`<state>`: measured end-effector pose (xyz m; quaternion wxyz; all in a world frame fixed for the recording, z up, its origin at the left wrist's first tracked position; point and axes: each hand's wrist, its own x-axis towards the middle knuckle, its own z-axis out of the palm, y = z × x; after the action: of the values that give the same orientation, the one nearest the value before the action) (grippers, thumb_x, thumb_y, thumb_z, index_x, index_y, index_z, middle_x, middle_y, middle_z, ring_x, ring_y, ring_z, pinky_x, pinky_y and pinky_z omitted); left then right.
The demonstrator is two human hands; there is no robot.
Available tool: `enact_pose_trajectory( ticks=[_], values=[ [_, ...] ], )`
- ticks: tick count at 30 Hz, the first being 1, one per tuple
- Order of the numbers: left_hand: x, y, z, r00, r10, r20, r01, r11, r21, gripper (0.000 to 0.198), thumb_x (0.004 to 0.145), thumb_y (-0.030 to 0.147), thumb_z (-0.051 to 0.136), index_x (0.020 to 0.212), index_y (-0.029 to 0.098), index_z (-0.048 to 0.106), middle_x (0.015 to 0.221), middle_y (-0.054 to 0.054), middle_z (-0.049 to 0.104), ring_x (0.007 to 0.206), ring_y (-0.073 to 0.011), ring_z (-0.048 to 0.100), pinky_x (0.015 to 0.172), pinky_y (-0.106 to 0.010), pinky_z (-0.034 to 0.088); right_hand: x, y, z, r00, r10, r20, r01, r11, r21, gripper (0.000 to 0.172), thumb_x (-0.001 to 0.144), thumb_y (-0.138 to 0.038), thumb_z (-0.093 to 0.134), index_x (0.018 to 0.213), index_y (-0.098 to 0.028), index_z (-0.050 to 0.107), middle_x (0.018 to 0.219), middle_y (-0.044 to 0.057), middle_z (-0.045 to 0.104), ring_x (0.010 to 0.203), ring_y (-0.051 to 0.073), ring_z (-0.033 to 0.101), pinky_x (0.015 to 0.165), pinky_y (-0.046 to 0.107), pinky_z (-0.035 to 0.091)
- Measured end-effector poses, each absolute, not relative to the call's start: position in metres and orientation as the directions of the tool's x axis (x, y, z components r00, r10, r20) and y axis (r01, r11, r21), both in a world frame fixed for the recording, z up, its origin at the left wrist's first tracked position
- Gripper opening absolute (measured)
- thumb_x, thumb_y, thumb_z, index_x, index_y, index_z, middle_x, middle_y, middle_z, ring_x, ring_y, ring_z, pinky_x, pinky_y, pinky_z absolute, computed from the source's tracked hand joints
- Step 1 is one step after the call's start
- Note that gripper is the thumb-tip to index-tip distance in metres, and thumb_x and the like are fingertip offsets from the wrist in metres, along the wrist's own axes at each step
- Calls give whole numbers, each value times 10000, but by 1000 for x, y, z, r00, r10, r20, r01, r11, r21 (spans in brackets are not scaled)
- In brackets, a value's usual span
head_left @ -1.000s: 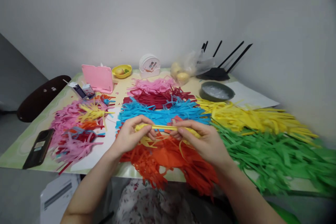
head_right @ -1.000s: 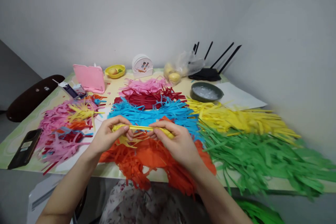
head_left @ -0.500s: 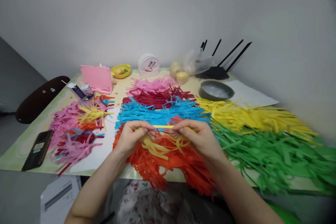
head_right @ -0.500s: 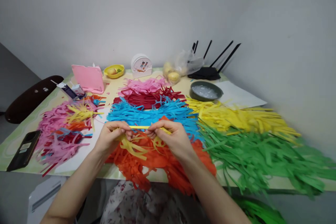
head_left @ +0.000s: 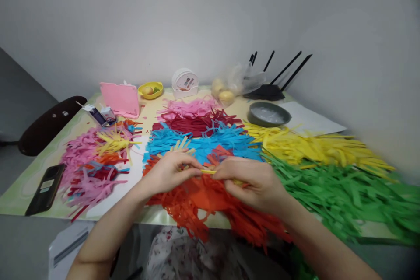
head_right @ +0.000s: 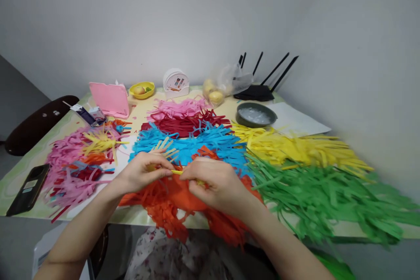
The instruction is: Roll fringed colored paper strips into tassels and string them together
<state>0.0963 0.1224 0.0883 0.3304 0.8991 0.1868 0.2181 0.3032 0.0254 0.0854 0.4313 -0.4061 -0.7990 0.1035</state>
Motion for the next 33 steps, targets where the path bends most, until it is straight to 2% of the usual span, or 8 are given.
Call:
enact_pose_trajectory(
  ticks=[5, 8, 12, 17, 21, 26, 31, 33],
  values=[
    [92, 124, 75, 759, 261, 596, 246, -963, 108, 148, 921, 142, 544, 970, 208, 667, 838, -3, 754, 838, -147, 676, 1095, -470, 319, 317, 30, 96, -325, 897, 299, 549, 437, -713, 324, 865, -232, 564, 1171, -200, 664, 1137, 81, 723, 1036, 209, 673, 892, 312, 516],
    [88, 126, 69, 704, 68, 706, 180, -980, -85, 198, 914, 125, 550, 1033, 241, 657, 926, 6, 771, 925, -153, 680, 1104, -486, 289, 313, 41, 93, -296, 953, 73, 395, 191, -899, 310, 900, -398, 562, 1062, -176, 706, 1012, 84, 754, 960, 215, 694, 829, 322, 537],
    [84, 127, 64, 709, 185, 680, 193, -979, 65, 219, 898, 194, 574, 1036, 319, 689, 994, 4, 772, 962, -190, 690, 1077, -482, 316, 294, 46, 79, -299, 954, 13, 49, 29, -998, 306, 843, -456, 642, 886, -158, 695, 727, 42, 741, 672, 155, 682, 659, 266, 527],
    [96, 120, 57, 508, 439, 741, 247, -898, 364, 170, 878, 186, 578, 922, 280, 713, 840, -10, 772, 842, -184, 701, 1064, -462, 336, 273, 45, 75, -158, 975, 155, -135, 134, -982, 233, 810, -410, 704, 827, -178, 703, 666, 21, 719, 637, 146, 671, 662, 272, 534],
    [116, 114, 59, 320, 626, 711, 179, -777, 603, 128, 884, 217, 596, 891, 247, 720, 886, -27, 766, 840, -183, 694, 1033, -426, 386, 270, 55, 77, -50, 963, 264, -175, 252, -952, 187, 809, -382, 707, 862, -203, 713, 716, 16, 733, 685, 164, 699, 697, 296, 562],
    [135, 121, 67, 351, 833, 428, 19, -464, 886, 209, 906, 315, 576, 989, 215, 740, 1068, -67, 747, 1004, -217, 678, 946, -369, 485, 277, 70, 75, 45, 942, 333, -94, 336, -937, 150, 866, -346, 642, 946, -219, 641, 807, 2, 704, 772, 148, 690, 725, 265, 541],
    [152, 137, 67, 330, 819, 470, 1, -498, 867, 166, 851, 304, 650, 938, 216, 761, 1080, -56, 749, 1086, -234, 658, 1111, -428, 361, 287, 82, 77, 92, 898, 431, 233, 401, -886, 78, 927, -278, 541, 958, -214, 572, 863, 14, 673, 801, 143, 666, 746, 264, 520],
    [155, 147, 65, 270, 844, 464, -2, -481, 877, 157, 844, 315, 654, 890, 204, 756, 1028, -59, 757, 1036, -228, 674, 1058, -407, 417, 309, 97, 80, 10, 888, 459, 466, 402, -788, 109, 927, -274, 540, 969, -210, 617, 941, 34, 696, 903, 160, 659, 823, 282, 512]
  ],
)
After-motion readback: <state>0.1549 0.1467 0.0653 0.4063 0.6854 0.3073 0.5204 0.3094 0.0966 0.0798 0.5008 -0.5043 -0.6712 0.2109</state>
